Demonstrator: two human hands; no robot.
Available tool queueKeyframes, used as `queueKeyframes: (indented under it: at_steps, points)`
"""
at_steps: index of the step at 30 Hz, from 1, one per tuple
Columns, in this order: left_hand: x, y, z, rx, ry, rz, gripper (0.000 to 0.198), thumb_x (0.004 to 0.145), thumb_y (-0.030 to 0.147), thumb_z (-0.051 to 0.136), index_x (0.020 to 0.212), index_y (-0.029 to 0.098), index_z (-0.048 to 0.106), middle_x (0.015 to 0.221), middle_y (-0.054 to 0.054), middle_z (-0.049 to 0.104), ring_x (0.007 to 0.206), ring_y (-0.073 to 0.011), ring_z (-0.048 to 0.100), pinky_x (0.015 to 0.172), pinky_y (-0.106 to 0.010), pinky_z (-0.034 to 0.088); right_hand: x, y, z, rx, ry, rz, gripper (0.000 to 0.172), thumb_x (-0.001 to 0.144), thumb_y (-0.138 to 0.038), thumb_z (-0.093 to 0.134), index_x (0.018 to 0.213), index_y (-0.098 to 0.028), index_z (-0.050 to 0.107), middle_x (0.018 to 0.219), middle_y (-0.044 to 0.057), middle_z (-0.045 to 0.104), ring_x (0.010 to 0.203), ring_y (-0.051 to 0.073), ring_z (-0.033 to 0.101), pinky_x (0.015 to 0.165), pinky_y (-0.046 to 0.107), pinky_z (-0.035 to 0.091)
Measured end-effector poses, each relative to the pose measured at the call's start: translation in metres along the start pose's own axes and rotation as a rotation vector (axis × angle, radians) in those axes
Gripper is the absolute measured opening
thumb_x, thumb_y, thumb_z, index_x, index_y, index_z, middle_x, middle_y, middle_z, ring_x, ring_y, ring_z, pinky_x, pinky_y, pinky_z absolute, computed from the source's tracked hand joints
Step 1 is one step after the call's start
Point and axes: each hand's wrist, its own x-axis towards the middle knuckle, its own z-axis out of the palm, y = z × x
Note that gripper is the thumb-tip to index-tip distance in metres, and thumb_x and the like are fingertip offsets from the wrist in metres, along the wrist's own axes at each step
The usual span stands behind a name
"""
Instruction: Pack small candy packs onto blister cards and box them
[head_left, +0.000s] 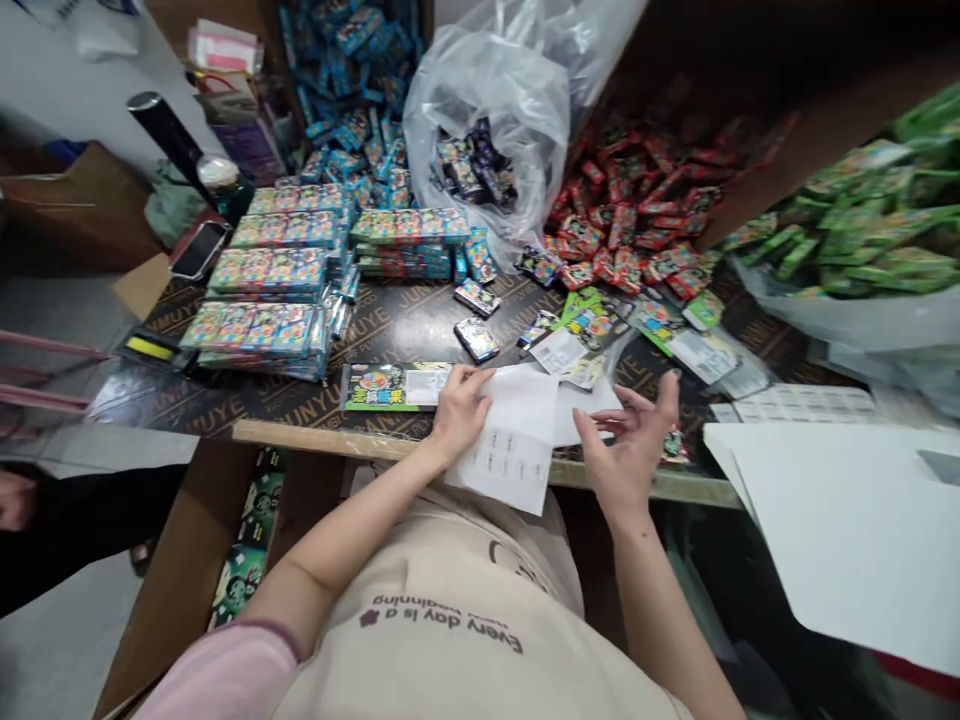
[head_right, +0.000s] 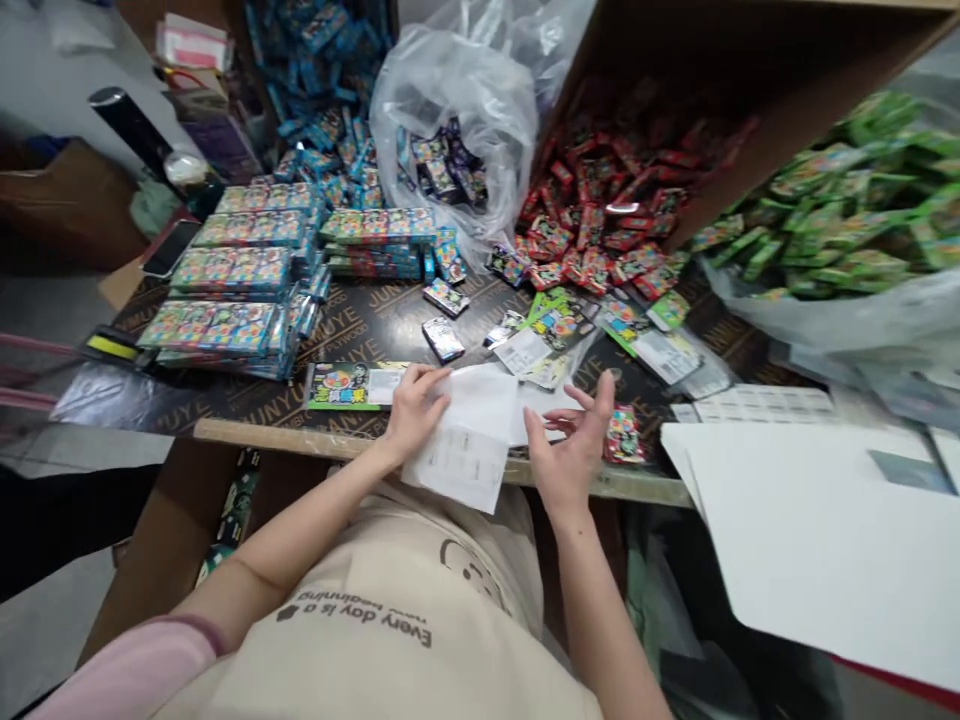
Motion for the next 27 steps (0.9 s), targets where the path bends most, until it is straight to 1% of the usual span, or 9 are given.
queueKeyframes:
  at_steps: [5,9,12,15,16,17,19,23,27]
  points:
    - [0.021,-0.015,-0.04,0.329,-0.054,-0.027,0.055,0.085,0.028,0.063,0.137,0.018,0.049,0.142,-0.017,0.044,0.129,-0.0308,0.043,0.108,-0.049,0.034,-0.021,-0.019,0.036,0.081,-0.313,-0.069,0.1,0.077,-0.04,0.071,0.153,-0.036,0.005,0.139,0.014,0.043,0.091,0.019,0.064,0.077,0.038,0.059]
    - [0.028,-0.039,-0.076,0.462,-0.359,0.002,0.077,0.078,0.038,0.072,0.143,0.02,0.037,0.136,-0.015,0.053,0.129,-0.0323,0.044,0.112,-0.06,0.017,-0.028,-0.005,0.053,-0.063,-0.4,-0.264,0.097,0.08,-0.043,0.069,0.154,-0.033,0.008,0.144,0.017,0.038,0.1,0.024,0.062,0.084,0.047,0.057]
    - [0.036,-0.048,-0.086,0.506,-0.491,-0.019,0.087,0.063,0.047,0.082,0.136,0.016,0.047,0.127,-0.017,0.059,0.122,-0.0358,0.05,0.107,-0.056,0.027,-0.023,0.008,0.057,-0.152,-0.43,-0.386,0.092,0.082,-0.047,0.065,0.155,-0.029,0.011,0.143,0.018,0.037,0.103,0.027,0.06,0.088,0.051,0.055]
    - [0.047,-0.047,-0.095,0.442,-0.617,-0.103,0.061,0.061,0.045,0.082,0.111,0.014,0.063,0.108,-0.014,0.066,0.106,-0.0334,0.059,0.093,-0.044,0.041,-0.014,0.015,0.059,-0.199,-0.429,-0.447,0.092,0.083,-0.051,0.063,0.155,-0.027,0.012,0.142,0.019,0.039,0.101,0.029,0.06,0.091,0.054,0.052]
    - [0.05,-0.045,-0.101,0.404,-0.614,-0.134,0.05,0.063,0.044,0.081,0.101,0.014,0.066,0.101,-0.012,0.068,0.099,-0.0316,0.061,0.087,-0.04,0.044,-0.01,0.017,0.059,-0.213,-0.426,-0.458,0.091,0.083,-0.051,0.062,0.155,-0.027,0.012,0.142,0.019,0.038,0.101,0.029,0.06,0.092,0.055,0.051]
    - [0.053,-0.043,-0.108,0.366,-0.57,-0.158,0.041,0.066,0.042,0.08,0.093,0.014,0.066,0.094,-0.01,0.068,0.094,-0.0297,0.062,0.082,-0.036,0.045,-0.007,0.017,0.059,-0.224,-0.424,-0.464,0.091,0.083,-0.052,0.062,0.155,-0.027,0.013,0.143,0.019,0.037,0.101,0.03,0.06,0.093,0.057,0.05]
    - [0.053,-0.037,-0.126,0.265,-0.372,-0.168,0.029,0.072,0.039,0.075,0.084,0.015,0.064,0.084,-0.006,0.066,0.085,-0.0255,0.061,0.075,-0.032,0.044,0.001,0.015,0.059,-0.226,-0.425,-0.476,0.09,0.082,-0.053,0.062,0.155,-0.027,0.015,0.145,0.019,0.035,0.105,0.032,0.059,0.094,0.058,0.048]
    - [0.044,-0.034,-0.156,-0.209,0.114,-0.092,0.024,0.079,0.032,0.066,0.095,0.017,0.058,0.085,-0.003,0.063,0.081,-0.0174,0.059,0.075,-0.027,0.044,0.014,-0.011,0.06,-0.141,-0.404,-0.456,0.091,0.079,-0.052,0.066,0.153,-0.03,0.019,0.147,0.019,0.034,0.108,0.031,0.059,0.088,0.054,0.053]
    - [0.034,-0.04,-0.153,-0.732,0.252,-0.082,0.037,0.078,0.038,0.067,0.106,0.018,0.052,0.095,-0.004,0.064,0.085,-0.0155,0.06,0.08,-0.027,0.046,0.03,-0.06,0.082,0.143,-0.355,-0.265,0.097,0.075,-0.051,0.071,0.152,-0.034,0.014,0.147,0.017,0.036,0.101,0.024,0.065,0.085,0.045,0.056]
